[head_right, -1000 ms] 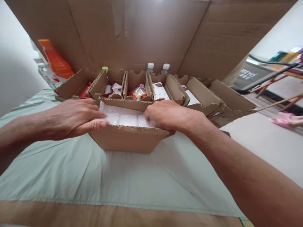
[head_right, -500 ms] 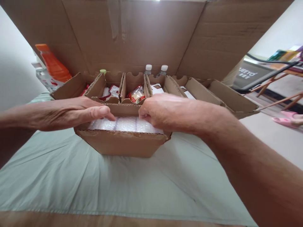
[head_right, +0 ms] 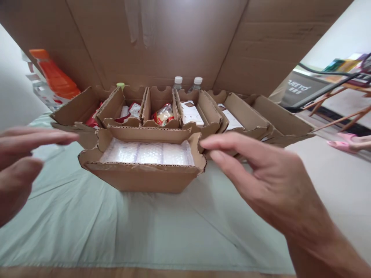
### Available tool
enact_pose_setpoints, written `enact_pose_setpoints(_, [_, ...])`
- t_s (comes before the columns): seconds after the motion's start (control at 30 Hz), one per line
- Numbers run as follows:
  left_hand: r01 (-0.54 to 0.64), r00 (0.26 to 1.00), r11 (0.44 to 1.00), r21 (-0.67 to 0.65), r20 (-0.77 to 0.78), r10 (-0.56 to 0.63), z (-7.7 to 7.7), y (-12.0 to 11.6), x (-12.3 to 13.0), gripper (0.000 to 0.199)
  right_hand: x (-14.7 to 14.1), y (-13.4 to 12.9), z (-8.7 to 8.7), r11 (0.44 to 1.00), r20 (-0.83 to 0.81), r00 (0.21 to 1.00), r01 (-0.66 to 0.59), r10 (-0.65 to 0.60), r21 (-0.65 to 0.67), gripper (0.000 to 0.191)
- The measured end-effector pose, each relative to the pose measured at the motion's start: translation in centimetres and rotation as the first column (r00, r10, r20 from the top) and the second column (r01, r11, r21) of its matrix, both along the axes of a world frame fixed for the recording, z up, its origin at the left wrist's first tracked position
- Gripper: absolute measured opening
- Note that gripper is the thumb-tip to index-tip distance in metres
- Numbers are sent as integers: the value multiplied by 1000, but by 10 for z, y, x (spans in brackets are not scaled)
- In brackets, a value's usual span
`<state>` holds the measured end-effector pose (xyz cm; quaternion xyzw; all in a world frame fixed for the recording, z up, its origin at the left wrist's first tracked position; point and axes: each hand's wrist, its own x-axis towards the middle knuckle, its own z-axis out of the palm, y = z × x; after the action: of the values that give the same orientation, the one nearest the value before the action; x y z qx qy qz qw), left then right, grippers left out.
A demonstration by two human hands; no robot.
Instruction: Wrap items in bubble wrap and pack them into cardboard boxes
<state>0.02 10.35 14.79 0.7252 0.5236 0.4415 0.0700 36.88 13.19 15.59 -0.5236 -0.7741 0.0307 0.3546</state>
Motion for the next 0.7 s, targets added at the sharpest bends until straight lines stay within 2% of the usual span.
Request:
enact_pose_setpoints(0.03, [-109, 992, 994, -19, 60, 110, -11, -12, -6, 31, 5, -13, -13, 996, -65, 994, 90, -91, -25, 27])
enact_pose_setpoints(0.07, [-169, 980, 983, -75, 95, 176, -27, -19, -11, 34, 7, -22, -27, 988, -112, 985, 123, -133, -88, 36])
enact_pose_setpoints(0.1, [-149, 980, 982, -114, 118, 162, -45, -22, -13, 42, 5, -28, -43, 982, -152, 980, 104, -128, -158, 49])
enact_pose_setpoints(0.17, [-35, 978, 972, -234, 192, 81, -79, -13, -10, 67, -8, -27, -71, 963, -232, 971, -4, -60, -269, 68])
enact_pose_setpoints(0.2, [44, 961, 966, -257, 274, 29, -93, -4, -3, 77, -17, -23, -82, 955, -276, 961, -56, -28, -292, 72])
enact_pose_setpoints(0.27, [172, 915, 950, -262, 401, -55, -109, 15, 14, 86, -38, -16, -97, 950, -360, 933, -91, -23, -297, 73])
enact_pose_setpoints(0.33, [205, 859, 953, -225, 508, -65, -114, 23, 31, 94, -54, -20, -102, 961, -427, 902, -63, -60, -269, 75])
enact_pose_setpoints(0.37, [209, 846, 955, -210, 529, -69, -114, 18, 36, 95, -59, -29, -103, 969, -444, 893, -37, -78, -244, 75])
enact_pose_setpoints(0.43, [204, 852, 960, -189, 517, -79, -117, -13, 39, 94, -66, -59, -104, 982, -447, 890, 6, -92, -191, 72])
enact_pose_setpoints(0.5, [144, 875, 971, -190, 483, -35, -123, -64, 30, 89, -73, -97, -106, 988, -426, 902, 2, -67, -151, 69])
enact_pose_setpoints(0.53, [42, 876, 975, -219, 478, 70, -126, -92, 21, 84, -79, -113, -108, 990, -418, 908, -37, -24, -136, 69])
enact_pose_setpoints(0.6, [-181, 816, 937, -300, 486, 313, -127, -136, 0, 77, -96, -132, -109, 983, -386, 919, -137, 79, -124, 70])
enact_pose_setpoints(0.63, [-245, 791, 911, -331, 475, 385, -123, -148, -12, 77, -107, -131, -108, 975, -372, 920, -184, 126, -125, 71])
enact_pose_setpoints(0.7, [-318, 768, 876, -362, 443, 462, -106, -143, -29, 77, -128, -111, -101, 959, -379, 909, -244, 176, -141, 71])
